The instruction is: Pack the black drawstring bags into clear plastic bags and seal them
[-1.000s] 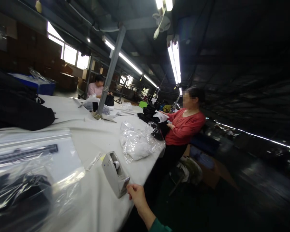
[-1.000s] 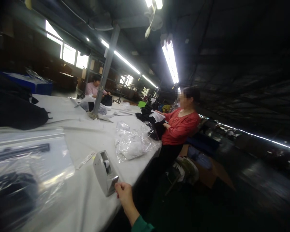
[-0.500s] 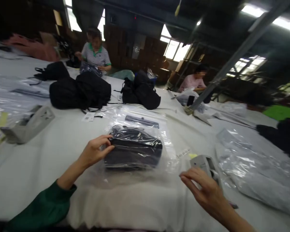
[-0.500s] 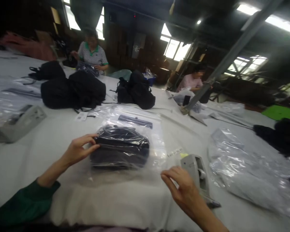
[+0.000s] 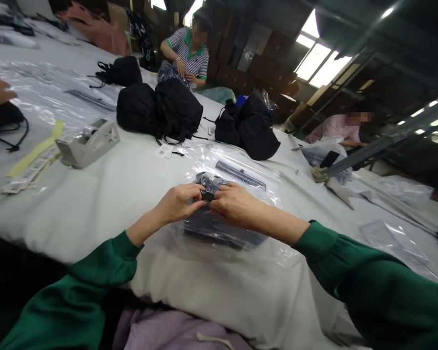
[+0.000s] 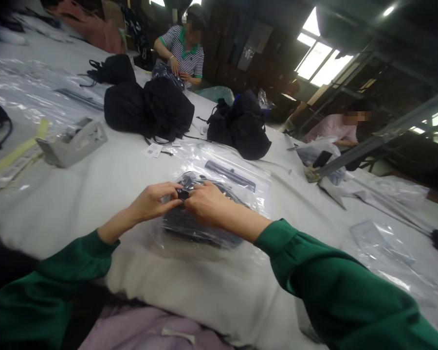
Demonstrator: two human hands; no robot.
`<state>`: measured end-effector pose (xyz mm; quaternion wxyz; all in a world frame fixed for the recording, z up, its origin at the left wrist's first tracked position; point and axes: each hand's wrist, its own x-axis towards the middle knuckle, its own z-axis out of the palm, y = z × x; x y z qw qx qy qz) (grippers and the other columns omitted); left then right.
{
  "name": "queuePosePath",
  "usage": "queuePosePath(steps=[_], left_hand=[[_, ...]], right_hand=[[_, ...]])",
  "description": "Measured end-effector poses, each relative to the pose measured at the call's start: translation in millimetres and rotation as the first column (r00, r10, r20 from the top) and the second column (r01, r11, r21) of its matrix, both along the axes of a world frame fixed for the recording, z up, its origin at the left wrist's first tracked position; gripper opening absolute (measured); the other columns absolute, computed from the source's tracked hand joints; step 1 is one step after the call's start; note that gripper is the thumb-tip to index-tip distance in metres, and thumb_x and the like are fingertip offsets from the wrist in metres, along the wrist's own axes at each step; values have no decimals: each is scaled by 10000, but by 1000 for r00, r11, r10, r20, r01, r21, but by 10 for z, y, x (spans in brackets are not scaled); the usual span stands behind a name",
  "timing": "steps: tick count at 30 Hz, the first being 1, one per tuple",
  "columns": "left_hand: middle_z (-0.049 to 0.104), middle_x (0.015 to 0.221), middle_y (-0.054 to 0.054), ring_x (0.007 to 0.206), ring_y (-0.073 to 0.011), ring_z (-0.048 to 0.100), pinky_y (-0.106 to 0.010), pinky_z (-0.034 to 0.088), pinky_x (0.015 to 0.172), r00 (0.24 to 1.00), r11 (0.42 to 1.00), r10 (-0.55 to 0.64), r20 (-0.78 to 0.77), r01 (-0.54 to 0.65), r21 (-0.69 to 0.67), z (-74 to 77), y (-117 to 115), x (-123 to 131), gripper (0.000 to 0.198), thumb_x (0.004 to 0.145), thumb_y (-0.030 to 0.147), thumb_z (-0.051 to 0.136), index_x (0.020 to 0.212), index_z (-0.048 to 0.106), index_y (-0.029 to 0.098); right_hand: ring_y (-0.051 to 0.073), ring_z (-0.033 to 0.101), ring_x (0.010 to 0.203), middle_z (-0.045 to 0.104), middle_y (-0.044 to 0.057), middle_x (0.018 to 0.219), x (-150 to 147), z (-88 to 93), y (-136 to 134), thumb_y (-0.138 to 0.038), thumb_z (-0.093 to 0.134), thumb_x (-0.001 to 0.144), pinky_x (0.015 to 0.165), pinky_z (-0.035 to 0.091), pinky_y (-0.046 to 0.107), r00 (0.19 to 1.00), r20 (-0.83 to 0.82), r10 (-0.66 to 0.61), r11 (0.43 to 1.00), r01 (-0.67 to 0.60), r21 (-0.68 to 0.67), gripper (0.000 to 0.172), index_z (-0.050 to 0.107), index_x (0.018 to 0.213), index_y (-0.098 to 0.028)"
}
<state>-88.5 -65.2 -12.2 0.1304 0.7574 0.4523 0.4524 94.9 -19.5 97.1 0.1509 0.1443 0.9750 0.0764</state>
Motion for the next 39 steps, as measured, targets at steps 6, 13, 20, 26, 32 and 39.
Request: queuePosePath(steps=[6, 13, 20, 26, 32, 39], left_hand=[[686, 844, -47, 1022, -248, 658, -358, 501, 882, 996, 1000, -23, -87, 24, 11, 18, 40, -22, 181, 862, 336, 616, 754, 542, 211], [609, 892, -30, 832, -216, 619, -320, 491, 728, 991, 997, 25, -128, -33, -63, 8, 156, 61, 297, 762, 248, 695, 969, 484, 214], [605, 910, -22, 816, -222, 635, -309, 494, 695, 993, 991, -48, -105, 34, -132, 53, 188, 26, 393, 763, 249, 713, 1050, 446, 227], [629, 975, -26, 908, -252, 659, -320, 504, 744, 989, 974, -129, -72, 113, -194, 38, 243, -7, 458, 729, 199, 740, 1082, 450, 240], [619, 931, -11, 826, -227, 654, -315, 510, 702, 993, 974, -107, -57, 93, -206, 68, 232, -6, 471, 718, 245, 774, 1057, 446, 244], [640, 1155, -109, 1066, -281, 597, -435, 469, 946, 983, 982, -155, -101, 143, -122, -238, 343, -224, 405, 820, 385, 685, 1157, 543, 208]], right_hand=[[232, 574, 796, 687, 107, 775, -113, -142, 12, -160, 574, 846, 663, 286, 336, 999, 28, -37, 994, 34, 105, 143, 692, 769, -133], [234, 584, 759, 673, 116, 737, -113, -197, 45, -181, 547, 900, 642, 296, 340, 999, 3, -51, 991, 50, 124, 208, 691, 757, -133], [198, 578, 700, 662, 78, 718, -83, -125, 117, -230, 532, 941, 643, 320, 310, 1000, -25, -13, 998, 14, 56, 187, 656, 858, -116], [197, 593, 609, 670, 44, 677, -127, -31, 337, -332, 641, 881, 565, 283, 272, 998, -22, -67, 995, 68, 77, 373, 565, 1184, -129], [216, 652, 719, 721, 79, 764, 208, 71, 441, -471, 507, 958, 627, 385, 286, 911, -238, -336, 934, 355, 37, 357, 710, 926, -179], [283, 445, 1333, 446, 142, 1487, 483, -519, 83, -367, 377, 1013, 1063, 354, 494, 897, -358, -258, 965, 256, -53, 509, 329, 1484, -181]])
